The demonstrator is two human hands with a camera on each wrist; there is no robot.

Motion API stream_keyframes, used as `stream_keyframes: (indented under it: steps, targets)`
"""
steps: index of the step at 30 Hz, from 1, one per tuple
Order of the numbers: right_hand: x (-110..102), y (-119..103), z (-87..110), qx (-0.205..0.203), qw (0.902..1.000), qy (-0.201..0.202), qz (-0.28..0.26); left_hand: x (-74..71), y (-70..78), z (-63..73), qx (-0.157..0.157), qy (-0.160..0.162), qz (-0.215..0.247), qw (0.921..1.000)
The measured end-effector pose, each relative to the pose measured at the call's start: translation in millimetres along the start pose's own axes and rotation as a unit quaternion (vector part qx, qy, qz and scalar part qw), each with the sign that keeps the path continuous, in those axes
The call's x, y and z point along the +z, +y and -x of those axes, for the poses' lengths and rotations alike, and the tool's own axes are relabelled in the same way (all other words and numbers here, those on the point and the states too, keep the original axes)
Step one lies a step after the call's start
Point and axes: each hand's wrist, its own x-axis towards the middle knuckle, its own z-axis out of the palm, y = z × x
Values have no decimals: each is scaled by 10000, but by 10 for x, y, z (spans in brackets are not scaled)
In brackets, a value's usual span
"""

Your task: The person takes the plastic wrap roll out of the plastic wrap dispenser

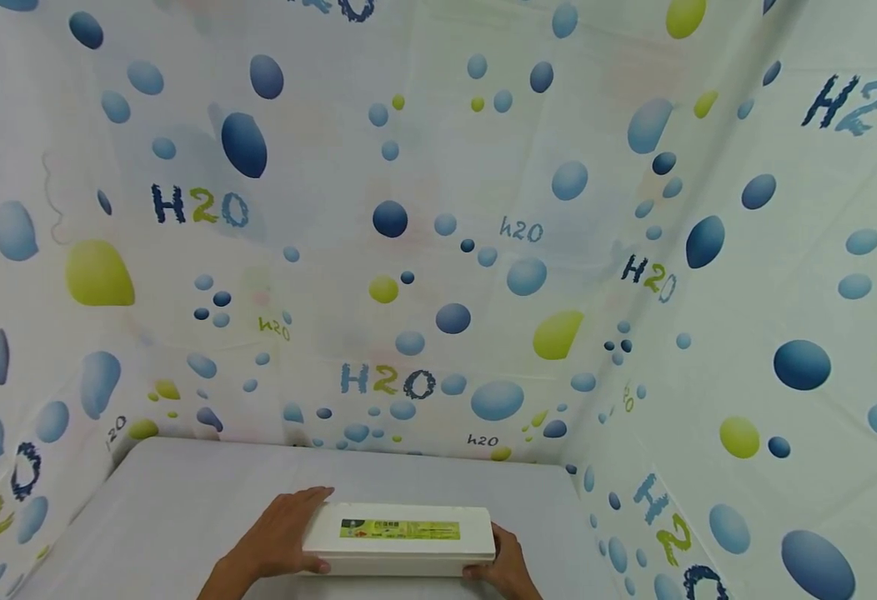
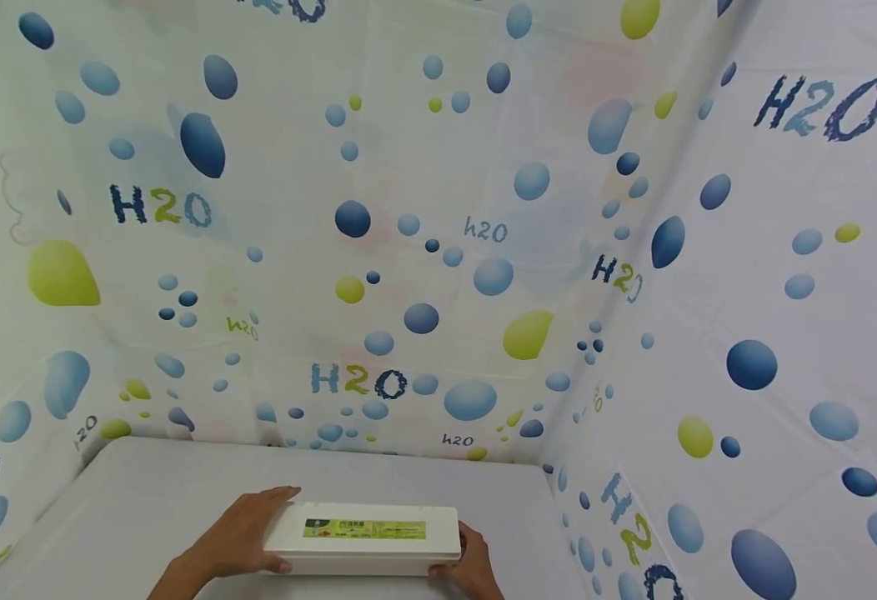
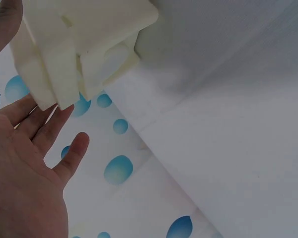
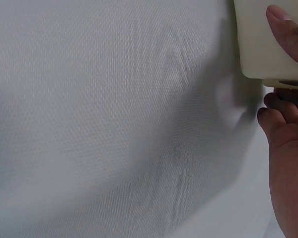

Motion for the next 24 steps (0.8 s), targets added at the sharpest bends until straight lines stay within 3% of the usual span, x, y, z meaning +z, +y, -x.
stream_keyframes:
  steps: [7,18,24]
  targets:
    - [-9,13,-3,-66,9999,-28,-101,108,-64,-13,71,27,-100,9999]
    - [-7,-34,20,-41,9999,-70,-104,148,-54,-19,49,105,-161,9998]
    - [1,-26,24,-98,9999,-59,20,170,-63,-13,-99,168,62,9998]
